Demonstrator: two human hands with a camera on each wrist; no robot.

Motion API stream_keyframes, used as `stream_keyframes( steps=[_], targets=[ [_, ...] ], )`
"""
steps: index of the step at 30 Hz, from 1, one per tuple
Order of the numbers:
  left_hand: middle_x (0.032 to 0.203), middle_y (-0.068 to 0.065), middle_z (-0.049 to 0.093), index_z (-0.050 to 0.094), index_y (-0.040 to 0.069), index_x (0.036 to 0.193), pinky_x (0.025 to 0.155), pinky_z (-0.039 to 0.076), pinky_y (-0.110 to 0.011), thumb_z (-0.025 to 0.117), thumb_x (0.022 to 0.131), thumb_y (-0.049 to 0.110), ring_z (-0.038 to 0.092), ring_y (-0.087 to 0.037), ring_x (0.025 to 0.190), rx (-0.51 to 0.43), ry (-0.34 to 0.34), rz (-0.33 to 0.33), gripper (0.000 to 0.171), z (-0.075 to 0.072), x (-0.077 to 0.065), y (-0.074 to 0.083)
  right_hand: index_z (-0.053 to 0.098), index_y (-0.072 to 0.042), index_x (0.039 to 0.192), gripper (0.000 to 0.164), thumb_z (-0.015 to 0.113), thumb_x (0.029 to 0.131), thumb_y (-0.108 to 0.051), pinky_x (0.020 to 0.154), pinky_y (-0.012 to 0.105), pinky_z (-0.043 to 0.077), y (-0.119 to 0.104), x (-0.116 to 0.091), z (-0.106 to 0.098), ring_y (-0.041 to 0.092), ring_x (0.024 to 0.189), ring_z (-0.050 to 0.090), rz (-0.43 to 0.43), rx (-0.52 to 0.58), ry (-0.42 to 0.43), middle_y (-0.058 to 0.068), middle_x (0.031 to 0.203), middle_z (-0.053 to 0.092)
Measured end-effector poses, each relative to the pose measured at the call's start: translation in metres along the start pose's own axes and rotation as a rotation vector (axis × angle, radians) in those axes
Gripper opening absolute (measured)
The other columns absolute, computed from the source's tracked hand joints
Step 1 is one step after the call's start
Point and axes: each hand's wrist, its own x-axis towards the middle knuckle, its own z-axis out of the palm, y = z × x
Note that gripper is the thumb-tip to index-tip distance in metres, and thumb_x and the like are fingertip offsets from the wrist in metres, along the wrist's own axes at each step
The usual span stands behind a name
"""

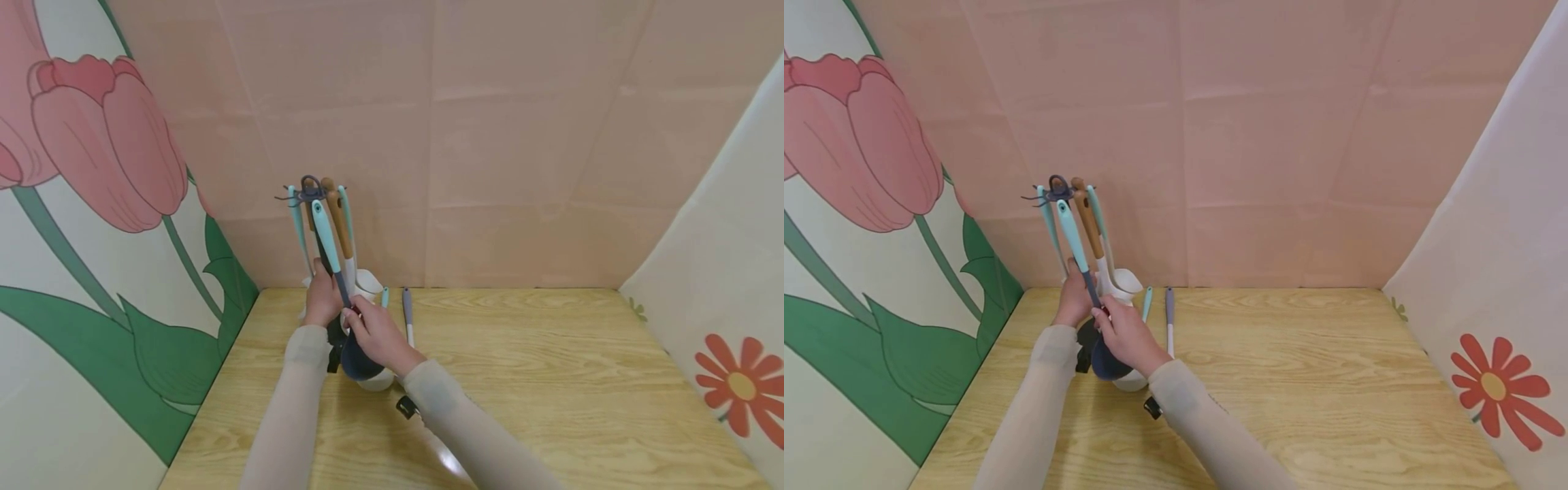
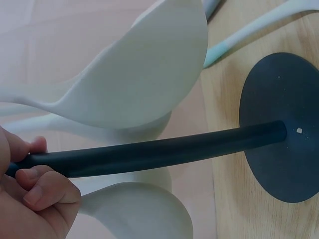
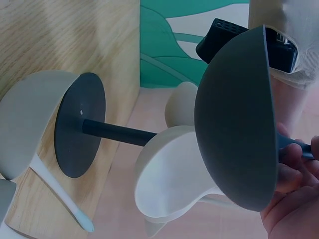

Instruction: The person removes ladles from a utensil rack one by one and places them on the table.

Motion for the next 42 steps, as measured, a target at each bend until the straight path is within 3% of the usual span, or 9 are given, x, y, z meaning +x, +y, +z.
stream_keyframes(
  steps=[14,28,35,42],
  targets=[
    [0.103,-0.037,0.061,0.021,-0.01,0.146,0.084,0.048,-0.058,0.041,0.103,0.014,0.063,-0.052,0.095,0.007,0.017,0.014,0.053,0.0008,-0.0002,0.0001,0.058,-0.01,0.099,0.022,0.044,0.108,-0.025,0.07,0.028,0.048,-0.0019,-0.0021,0.0012,0.012,0.074,0.056,-0.037,-0.052,0.036,-0.002,0.084,0.064],
    [0.103,-0.037,0.061,0.022,-0.008,0.145,0.085,0.048,-0.058,0.041,0.104,0.015,0.062,-0.052,0.095,0.007,0.012,0.016,0.051,0.0003,0.0003,0.0012,0.057,-0.01,0.099,0.02,0.044,0.108,-0.023,0.068,0.028,0.045,-0.0026,-0.0044,0.0038,0.013,0.073,0.054,-0.05,-0.055,0.052,0.005,0.085,0.065],
    [0.103,-0.036,0.061,0.024,-0.008,0.145,0.083,0.048,-0.058,0.041,0.104,0.017,0.062,-0.051,0.095,-0.011,0.011,0.026,0.051,-0.0001,0.0006,0.0005,0.056,-0.011,0.097,0.02,0.044,0.108,-0.022,0.068,0.028,0.045,-0.0019,-0.0049,0.006,0.013,0.072,0.053,-0.077,-0.063,0.077,-0.003,0.082,0.058],
    [0.102,-0.036,0.062,0.025,-0.008,0.144,0.082,0.048,-0.058,0.042,0.104,0.016,0.063,-0.051,0.094,-0.028,0.018,0.032,0.049,0.0,0.0005,-0.0006,0.057,-0.009,0.097,0.018,0.046,0.107,-0.019,0.068,0.029,0.045,-0.0041,-0.0052,0.0067,0.014,0.072,0.054,-0.078,-0.062,0.091,0.0,0.082,0.06]
  ],
)
